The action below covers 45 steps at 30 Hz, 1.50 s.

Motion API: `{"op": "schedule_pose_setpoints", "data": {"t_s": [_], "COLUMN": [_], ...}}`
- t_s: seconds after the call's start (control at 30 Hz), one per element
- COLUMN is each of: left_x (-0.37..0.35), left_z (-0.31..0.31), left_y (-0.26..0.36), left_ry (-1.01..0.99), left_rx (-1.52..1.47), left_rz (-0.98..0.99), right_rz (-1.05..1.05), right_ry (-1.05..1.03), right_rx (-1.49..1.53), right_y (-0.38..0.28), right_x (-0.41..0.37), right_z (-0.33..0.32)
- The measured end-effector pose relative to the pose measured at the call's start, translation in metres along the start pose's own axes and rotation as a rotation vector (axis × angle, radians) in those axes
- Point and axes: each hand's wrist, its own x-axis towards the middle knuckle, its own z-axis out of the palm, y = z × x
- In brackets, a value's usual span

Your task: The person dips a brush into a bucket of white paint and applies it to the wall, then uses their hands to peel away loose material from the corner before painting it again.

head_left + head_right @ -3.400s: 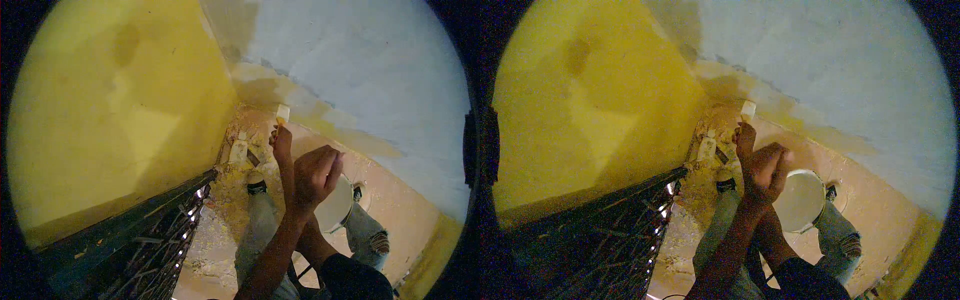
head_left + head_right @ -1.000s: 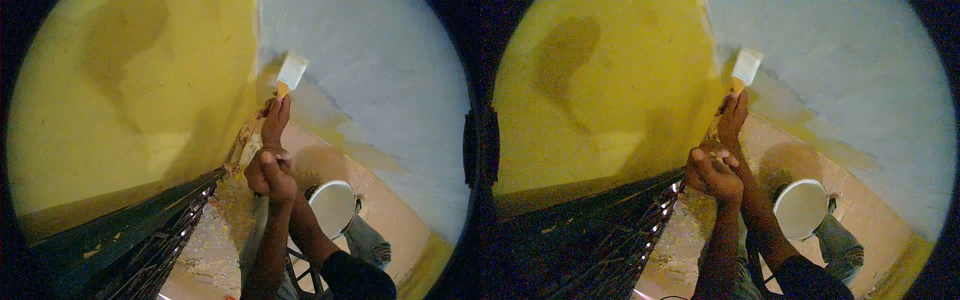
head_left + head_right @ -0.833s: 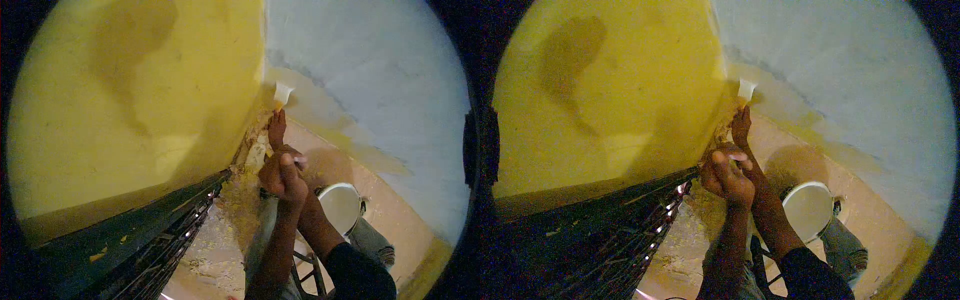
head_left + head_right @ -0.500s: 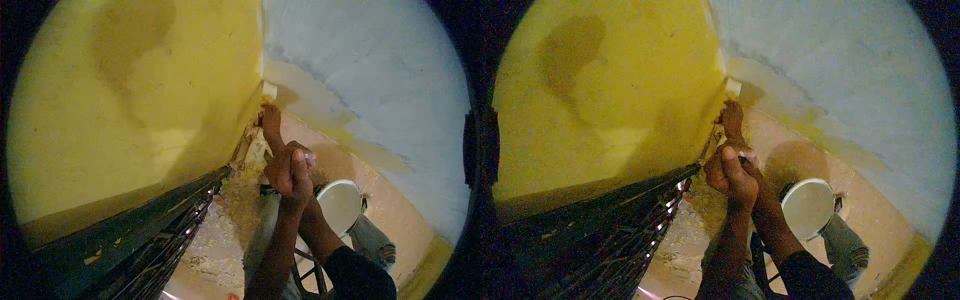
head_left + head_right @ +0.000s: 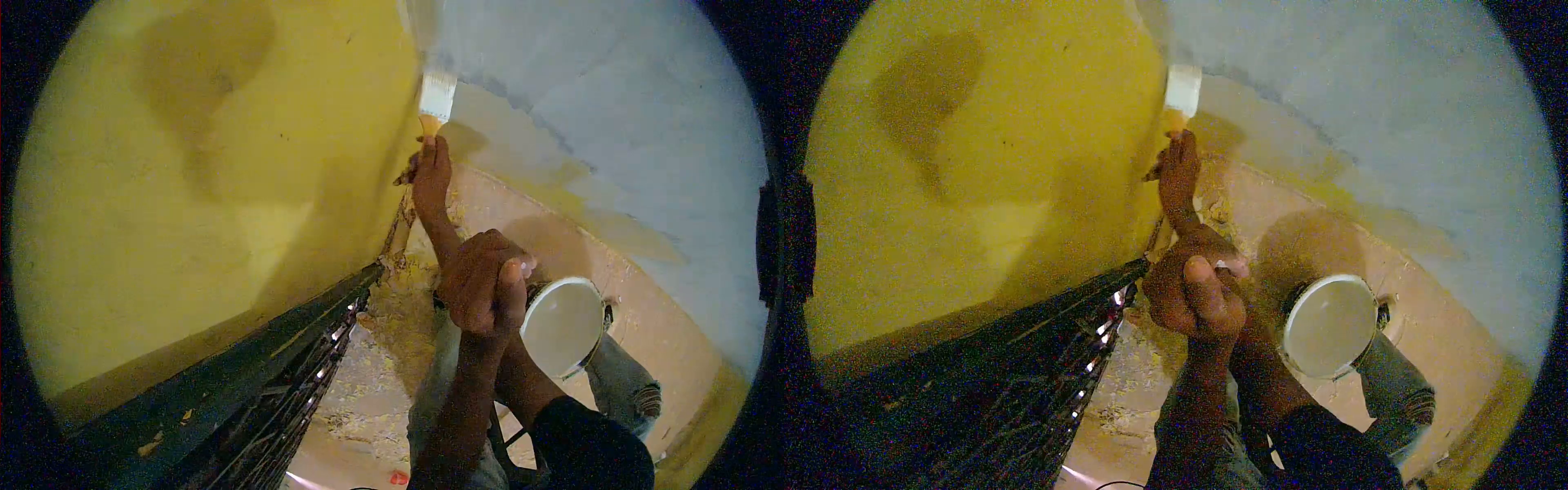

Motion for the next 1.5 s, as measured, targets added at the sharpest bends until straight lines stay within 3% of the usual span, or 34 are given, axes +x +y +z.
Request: {"op": "schedule_pose_setpoints", "data": {"t_s": [0.13, 0.2, 0.23, 0.33, 0.37, 0.4, 0.5, 0.57, 0.67, 0.73, 0.8, 0.87, 0.93, 1.0, 1.03, 1.1, 1.17, 1.23, 1.3, 1.4, 1.5], "left_x": [-0.006, -0.012, -0.013, -0.030, -0.033, -0.034, -0.031, -0.016, -0.021, -0.020, -0.022, -0.020, -0.015, -0.013, -0.014, -0.017, -0.019, -0.017, -0.015, -0.016, -0.016], "left_z": [-0.001, 0.002, 0.002, 0.006, 0.006, 0.004, 0.004, 0.010, 0.008, 0.010, 0.009, 0.005, 0.011, 0.016, 0.018, 0.021, 0.026, 0.027, 0.030, 0.038, 0.040], "left_y": [-0.003, -0.006, -0.009, -0.016, -0.019, -0.021, -0.015, -0.006, -0.006, -0.007, -0.008, -0.012, -0.003, -0.003, -0.007, -0.010, -0.008, -0.006, -0.003, 0.003, 0.003], "left_ry": [0.029, 0.056, 0.069, 0.113, 0.127, 0.135, 0.122, 0.260, 0.158, 0.170, 0.186, 0.121, 0.161, 0.207, 0.204, 0.200, 0.180, 0.155, 0.130, 0.207, 0.223], "left_rx": [-0.011, -0.027, -0.027, -0.063, -0.066, -0.070, -0.073, -0.054, 0.105, 0.057, 0.007, -0.032, -0.058, -0.080, -0.076, -0.071, -0.064, -0.087, -0.110, -0.111, -0.125], "left_rz": [-0.073, -0.130, -0.166, -0.254, -0.276, -0.297, -0.332, -0.204, -0.265, -0.294, -0.330, -0.395, -0.387, -0.384, -0.352, -0.327, -0.353, -0.361, -0.367, -0.480, -0.438], "right_rz": [-0.054, 0.340, 0.428, 0.490, 0.331, 0.173, 0.194, 0.163, 0.137, -0.071, 0.009, -0.139, -0.078, 0.261, 0.260, 0.498, 0.473, 0.436, 0.584, 0.490, 0.339], "right_ry": [0.021, -0.023, 0.007, 0.062, -0.021, -0.099, -0.147, -0.171, -0.202, -0.216, -0.138, -0.096, -0.070, -0.125, -0.129, -0.020, 0.093, 0.201, 0.342, 0.278, 0.270], "right_rx": [-0.183, 0.202, 0.227, 0.443, 0.185, -0.073, 0.106, 0.144, 0.113, 0.161, 0.253, -0.005, -0.223, -0.062, -0.061, 0.266, 0.310, 0.353, 0.228, 0.309, -0.013], "right_y": [0.069, 0.096, 0.093, 0.080, 0.074, 0.052, -0.080, -0.112, -0.121, -0.091, -0.026, 0.081, 0.113, 0.181, 0.179, 0.163, 0.175, 0.143, 0.093, 0.066, 0.002], "right_x": [0.017, 0.013, 0.010, 0.007, 0.017, 0.025, 0.007, -0.014, -0.029, -0.026, 0.015, 0.055, 0.049, 0.051, 0.045, 0.024, 0.006, -0.002, -0.005, -0.007, 0.005], "right_z": [-0.027, -0.038, -0.038, -0.034, -0.034, -0.031, -0.006, -0.001, 0.000, -0.009, -0.020, -0.056, -0.086, -0.130, -0.138, -0.150, -0.164, -0.173, -0.197, -0.239, -0.239]}}
